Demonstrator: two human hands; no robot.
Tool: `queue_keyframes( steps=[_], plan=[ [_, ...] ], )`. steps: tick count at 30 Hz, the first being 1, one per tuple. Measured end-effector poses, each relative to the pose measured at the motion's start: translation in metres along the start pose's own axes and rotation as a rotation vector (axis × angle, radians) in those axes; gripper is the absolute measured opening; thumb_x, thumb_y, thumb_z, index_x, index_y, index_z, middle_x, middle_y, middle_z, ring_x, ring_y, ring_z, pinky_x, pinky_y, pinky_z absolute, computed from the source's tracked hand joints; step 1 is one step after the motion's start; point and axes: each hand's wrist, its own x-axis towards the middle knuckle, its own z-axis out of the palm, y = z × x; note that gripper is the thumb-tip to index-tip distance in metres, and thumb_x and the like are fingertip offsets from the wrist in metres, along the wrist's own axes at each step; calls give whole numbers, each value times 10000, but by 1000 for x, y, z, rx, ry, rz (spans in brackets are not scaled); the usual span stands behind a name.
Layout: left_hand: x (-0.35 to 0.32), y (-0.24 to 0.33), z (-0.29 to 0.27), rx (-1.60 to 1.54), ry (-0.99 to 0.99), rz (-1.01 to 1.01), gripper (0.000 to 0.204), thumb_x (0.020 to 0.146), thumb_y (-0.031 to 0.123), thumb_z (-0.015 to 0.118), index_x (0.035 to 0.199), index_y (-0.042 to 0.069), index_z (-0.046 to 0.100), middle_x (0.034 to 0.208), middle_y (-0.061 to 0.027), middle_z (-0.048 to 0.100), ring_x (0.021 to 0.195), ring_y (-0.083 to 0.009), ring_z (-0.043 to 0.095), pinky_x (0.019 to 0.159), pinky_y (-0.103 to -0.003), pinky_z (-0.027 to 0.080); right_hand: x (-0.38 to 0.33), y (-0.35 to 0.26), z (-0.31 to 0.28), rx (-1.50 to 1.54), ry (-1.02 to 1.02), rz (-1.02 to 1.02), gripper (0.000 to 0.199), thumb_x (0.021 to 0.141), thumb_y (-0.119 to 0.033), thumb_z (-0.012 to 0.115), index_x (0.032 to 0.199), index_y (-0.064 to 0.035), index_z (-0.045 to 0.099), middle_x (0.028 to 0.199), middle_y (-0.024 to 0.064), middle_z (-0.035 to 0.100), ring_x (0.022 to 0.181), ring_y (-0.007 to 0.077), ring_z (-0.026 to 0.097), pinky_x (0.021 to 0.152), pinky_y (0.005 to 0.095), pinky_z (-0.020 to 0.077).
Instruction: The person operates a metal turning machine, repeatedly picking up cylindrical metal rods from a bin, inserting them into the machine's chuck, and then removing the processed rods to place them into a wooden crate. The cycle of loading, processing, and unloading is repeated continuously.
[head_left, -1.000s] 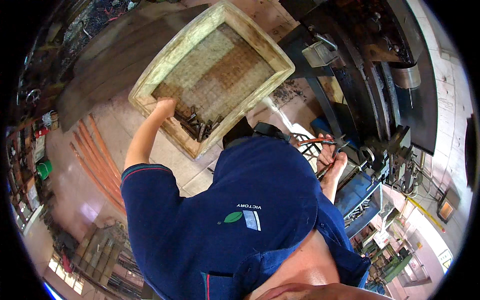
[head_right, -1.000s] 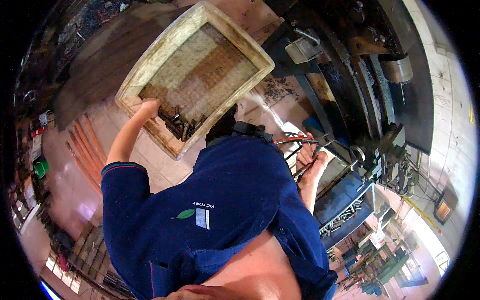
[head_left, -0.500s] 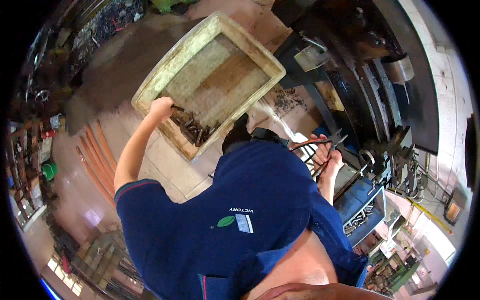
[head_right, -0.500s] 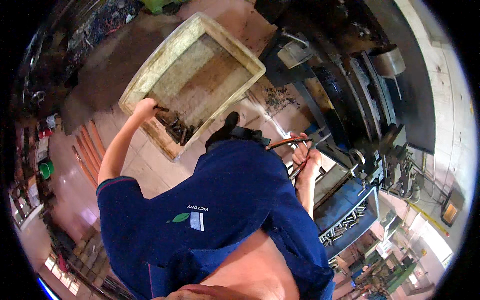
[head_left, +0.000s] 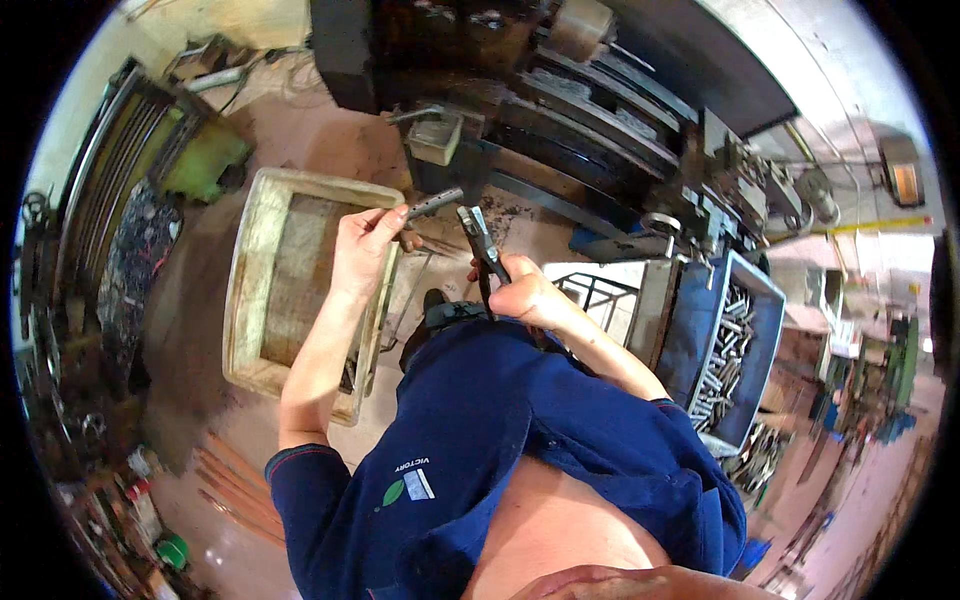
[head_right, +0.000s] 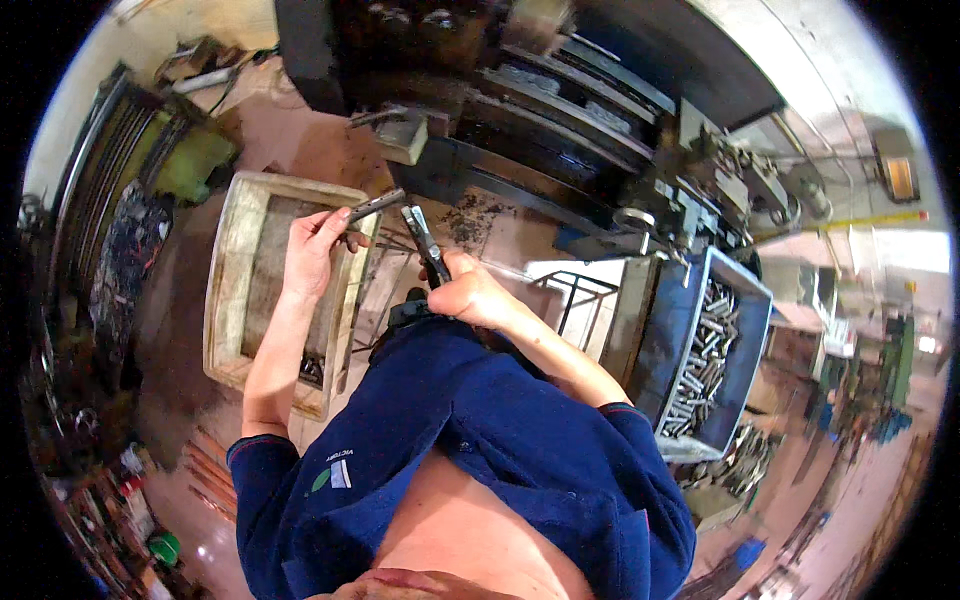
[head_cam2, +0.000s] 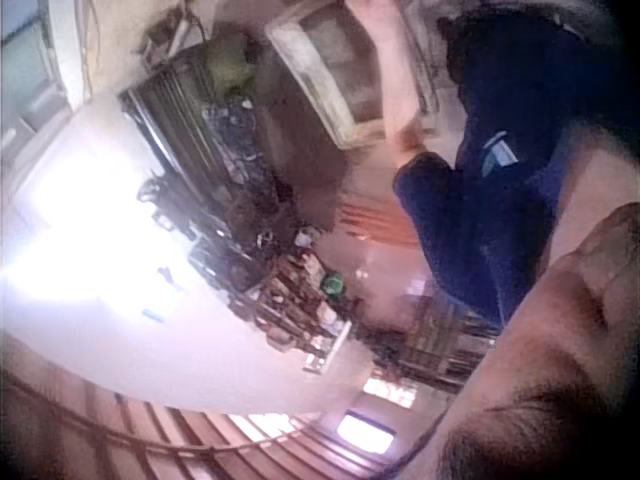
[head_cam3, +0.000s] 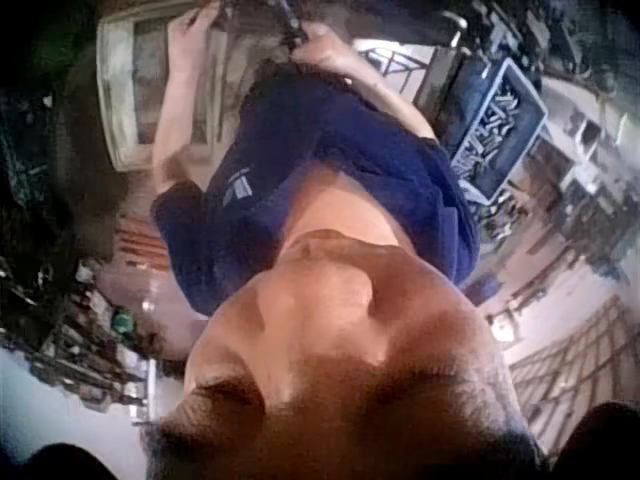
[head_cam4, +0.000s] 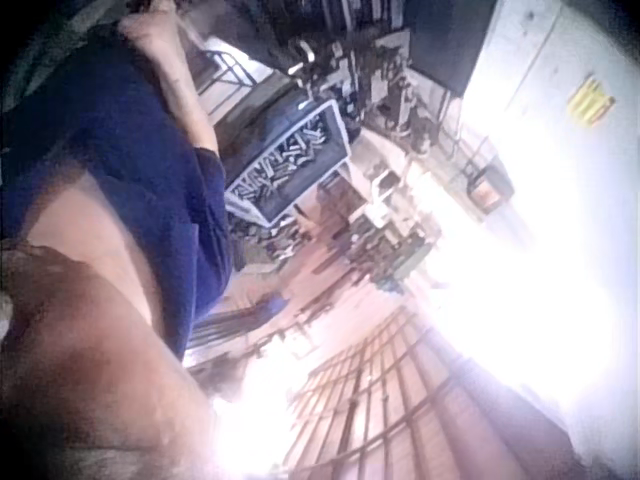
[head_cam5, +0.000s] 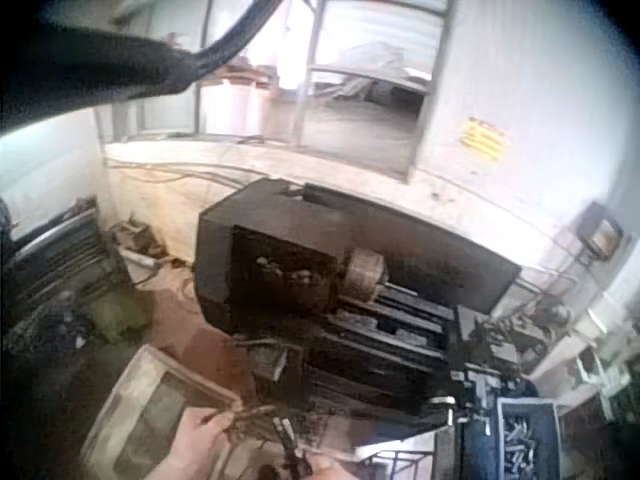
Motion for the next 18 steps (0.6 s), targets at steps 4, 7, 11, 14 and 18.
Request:
queue_keyframes(
  steps=[4, 7, 11, 14, 18],
  plan=[
    [6, -4, 37, 28, -87, -24, 281, 827, 229, 615, 691, -17, 611, 605, -55, 586, 568, -102, 545, 562, -239, 428, -13, 3, -8, -45, 103, -11, 440, 560, -176, 538, 946, 35, 543, 740, 58, 511, 675, 151, 470, 599, 266, 373],
    [13, -11, 50, 54, -161, -58, 280, 822, 225, 621, 681, -17, 604, 583, -44, 568, 563, -103, 546, 553, -237, 427, -21, 0, -9, -38, 195, 11, 432, 562, -181, 544, 932, 42, 532, 724, 65, 509, 671, 151, 472, 590, 268, 373],
    [24, -21, 55, 93, -274, -66, 282, 828, 228, 610, 730, -37, 614, 633, -96, 617, 569, -102, 544, 528, -230, 414, -22, 10, -8, -131, 347, 3, 396, 590, -183, 583, 879, 67, 477, 728, 225, 518, 740, 338, 536, 663, 367, 406],
    [35, -18, 60, 186, -354, -75, 287, 831, 233, 605, 734, -37, 612, 642, -93, 618, 568, -102, 542, 538, -227, 413, -19, 23, -4, -120, 436, -7, 407, 595, -198, 600, 882, 61, 473, 748, 237, 534, 736, 364, 541, 656, 380, 417],
    [50, -30, 61, 151, -421, -174, 288, 831, 245, 604, 725, -22, 613, 636, -74, 614, 581, -91, 536, 557, -226, 413, -23, 22, -3, -262, 520, 42, 344, 590, -193, 607, 812, 45, 496, 781, 236, 555, 740, 367, 553, 642, 385, 431]
  ],
)
